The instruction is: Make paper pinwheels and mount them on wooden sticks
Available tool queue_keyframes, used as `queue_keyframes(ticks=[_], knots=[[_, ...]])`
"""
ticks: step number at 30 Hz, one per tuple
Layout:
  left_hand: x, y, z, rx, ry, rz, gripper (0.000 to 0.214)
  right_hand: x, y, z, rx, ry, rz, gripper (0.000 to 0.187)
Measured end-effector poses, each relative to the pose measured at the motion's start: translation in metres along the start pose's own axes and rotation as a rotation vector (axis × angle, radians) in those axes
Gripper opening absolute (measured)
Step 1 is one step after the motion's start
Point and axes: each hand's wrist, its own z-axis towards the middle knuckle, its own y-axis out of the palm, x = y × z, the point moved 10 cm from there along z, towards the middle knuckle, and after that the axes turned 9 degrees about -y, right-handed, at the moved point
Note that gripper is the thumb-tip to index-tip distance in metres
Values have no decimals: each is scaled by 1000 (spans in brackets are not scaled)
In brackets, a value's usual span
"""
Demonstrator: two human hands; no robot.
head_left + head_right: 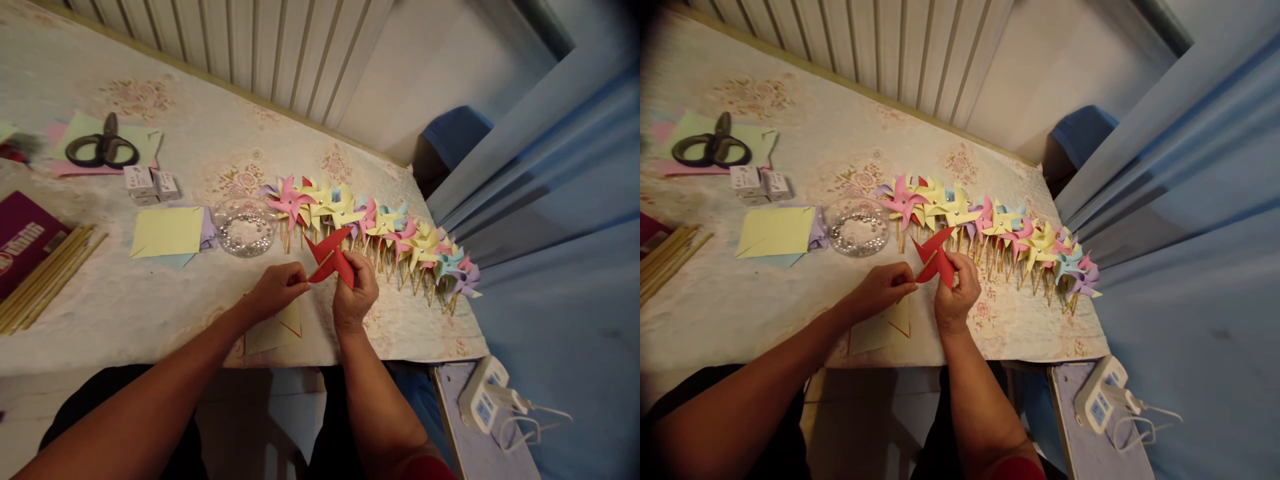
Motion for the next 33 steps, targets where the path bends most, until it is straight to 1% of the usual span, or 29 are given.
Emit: queue_keyframes(ticks=[5, 9, 14, 21, 28, 33], knots=[[-4, -2, 2, 18, -10, -12, 22, 8, 2, -6, 6, 19, 41, 31], [-7, -2, 2, 4, -30, -62, 23, 21, 1, -13, 46, 134, 44, 31], [-9, -2, 2, -40, -77, -181, 25, 34, 0, -19, 131, 249, 131, 27], [-13, -1, 2, -98, -138, -321, 26, 46, 4, -23, 116, 356, 150, 25], [-15, -1, 2, -116, -155, -377, 24, 49, 11, -24, 69, 428, 155, 23], [-19, 0, 3, -139, -160, -411, 24, 53, 14, -28, 63, 460, 179, 23]])
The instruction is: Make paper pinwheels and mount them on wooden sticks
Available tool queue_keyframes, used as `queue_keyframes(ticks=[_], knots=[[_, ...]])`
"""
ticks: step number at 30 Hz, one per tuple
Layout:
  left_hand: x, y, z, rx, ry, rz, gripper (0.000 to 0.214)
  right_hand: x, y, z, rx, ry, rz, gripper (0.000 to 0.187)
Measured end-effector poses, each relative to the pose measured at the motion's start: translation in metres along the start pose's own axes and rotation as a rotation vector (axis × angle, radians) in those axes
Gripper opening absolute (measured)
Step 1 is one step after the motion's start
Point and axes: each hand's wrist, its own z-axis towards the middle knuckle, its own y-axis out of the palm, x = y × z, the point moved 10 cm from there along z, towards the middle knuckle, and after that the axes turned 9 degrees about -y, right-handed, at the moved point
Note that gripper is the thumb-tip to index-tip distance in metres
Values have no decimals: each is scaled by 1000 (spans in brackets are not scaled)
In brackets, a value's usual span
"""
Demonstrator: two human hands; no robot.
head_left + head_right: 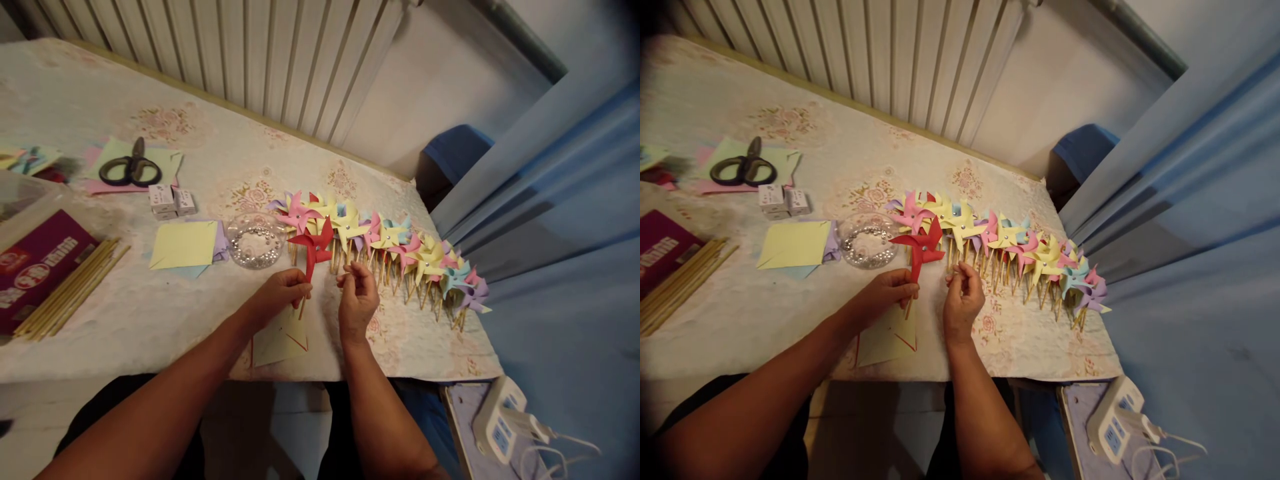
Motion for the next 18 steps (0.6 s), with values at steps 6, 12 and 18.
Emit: queue_keyframes(ticks=[6, 12, 18], knots=[[-3, -1, 1, -4, -8, -23, 26, 5, 2, -1, -18, 21, -1, 24], [-3, 2, 0, -22, -22, -23, 27, 6, 0, 0, -6, 49, -16, 24], [-3, 0, 1, -11, -38, -44, 28, 11, -3, 3, 14, 57, -39, 25]])
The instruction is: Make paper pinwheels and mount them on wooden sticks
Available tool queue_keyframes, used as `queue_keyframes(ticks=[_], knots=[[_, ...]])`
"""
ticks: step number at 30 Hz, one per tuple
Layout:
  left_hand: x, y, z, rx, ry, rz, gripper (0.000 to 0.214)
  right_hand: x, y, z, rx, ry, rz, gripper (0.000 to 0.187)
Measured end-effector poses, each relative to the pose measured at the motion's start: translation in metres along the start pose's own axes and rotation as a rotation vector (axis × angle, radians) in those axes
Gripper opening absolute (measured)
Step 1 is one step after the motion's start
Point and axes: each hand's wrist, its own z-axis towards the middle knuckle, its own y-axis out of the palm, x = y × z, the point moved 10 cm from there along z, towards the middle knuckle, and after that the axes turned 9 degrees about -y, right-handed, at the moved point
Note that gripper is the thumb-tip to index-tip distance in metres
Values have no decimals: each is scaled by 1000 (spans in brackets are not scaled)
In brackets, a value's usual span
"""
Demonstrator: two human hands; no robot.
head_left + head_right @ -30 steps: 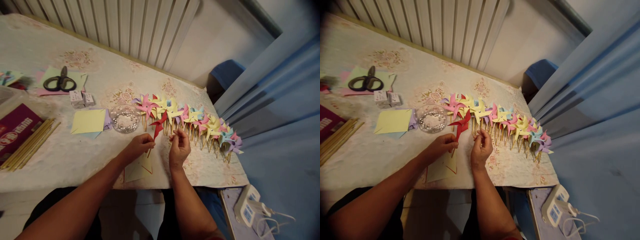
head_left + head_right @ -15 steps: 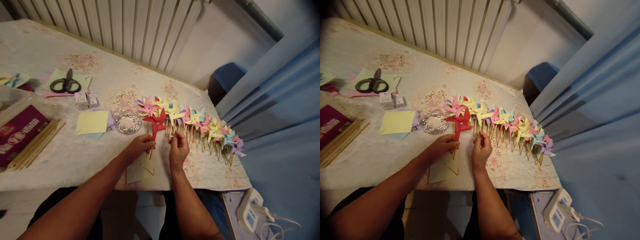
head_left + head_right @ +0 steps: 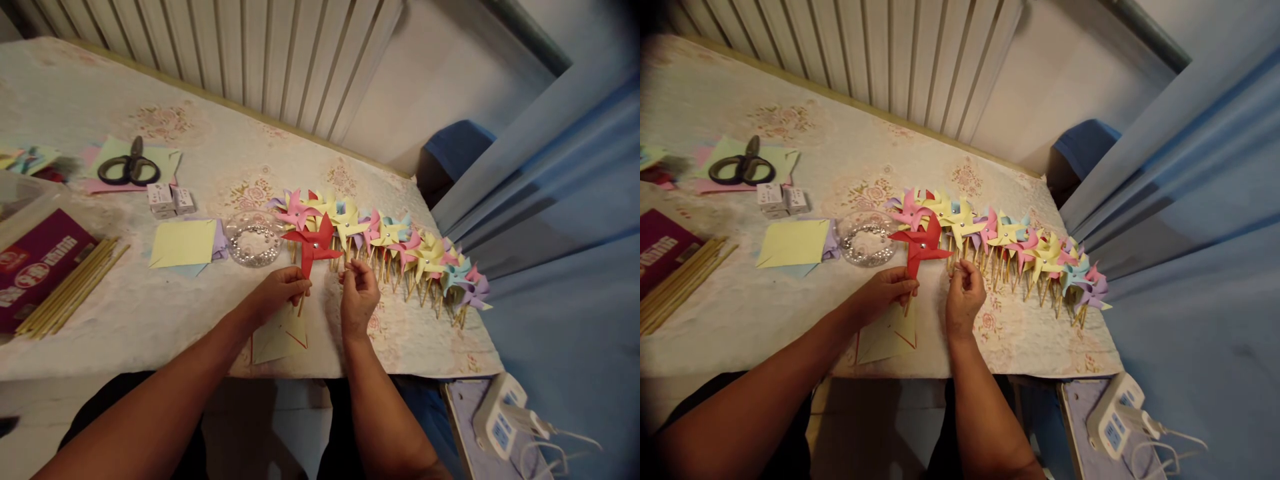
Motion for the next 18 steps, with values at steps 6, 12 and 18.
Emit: queue_keyframes(ticks=[6, 12, 18], knots=[[-1, 1, 0, -9, -7, 4, 26, 1, 2, 5, -46, -11, -20, 29], [-5, 4, 2, -40, -15, 25, 26, -5, 9, 8, -163, -58, -5, 40], [-10, 5, 4, -58, -40, 17, 27, -15, 12, 10, -208, -141, 29, 40]])
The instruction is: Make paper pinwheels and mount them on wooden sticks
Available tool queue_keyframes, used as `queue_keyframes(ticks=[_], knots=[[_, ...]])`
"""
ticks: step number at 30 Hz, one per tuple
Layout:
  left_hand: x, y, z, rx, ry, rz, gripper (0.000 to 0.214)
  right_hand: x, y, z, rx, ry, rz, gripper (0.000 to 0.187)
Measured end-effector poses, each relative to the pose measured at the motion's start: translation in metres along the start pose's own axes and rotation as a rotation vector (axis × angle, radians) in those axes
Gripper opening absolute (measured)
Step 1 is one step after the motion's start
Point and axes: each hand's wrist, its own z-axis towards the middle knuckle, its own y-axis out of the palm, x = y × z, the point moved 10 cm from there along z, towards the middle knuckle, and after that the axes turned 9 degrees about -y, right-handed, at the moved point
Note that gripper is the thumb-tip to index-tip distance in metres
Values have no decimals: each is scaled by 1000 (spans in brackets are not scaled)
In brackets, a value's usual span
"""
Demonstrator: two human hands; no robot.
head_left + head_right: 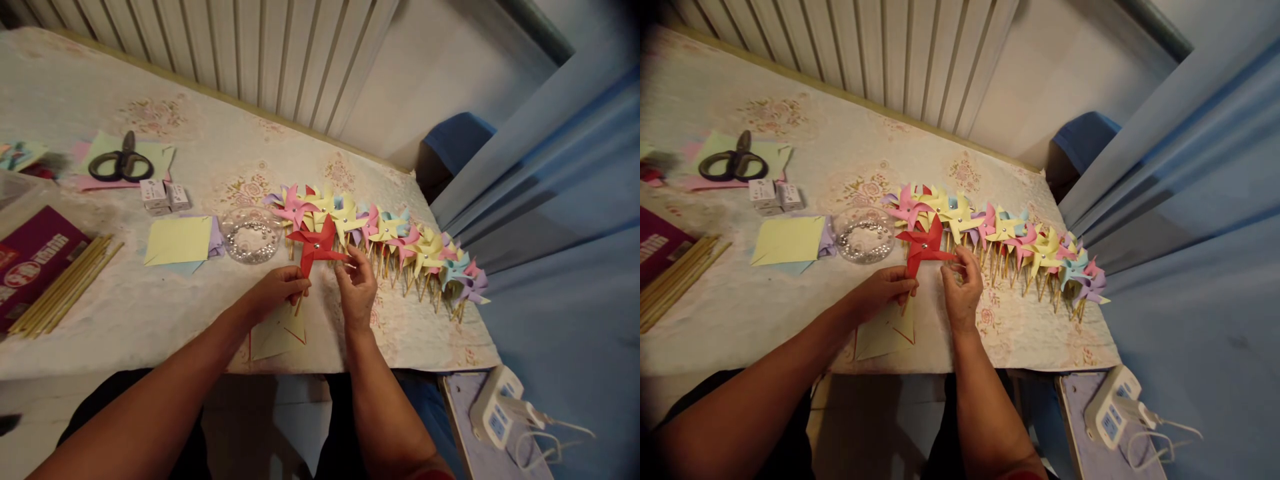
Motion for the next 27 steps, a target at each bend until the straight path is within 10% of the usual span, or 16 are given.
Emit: queue_keyframes(ticks=[11, 27], knots=[[6, -1, -1, 38, 47, 13, 24, -57, -19, -12, 216, -395, -342, 14], [7, 9, -3, -14, 72, -85, 28, -78, 19, -29, 0, -597, -364, 29]])
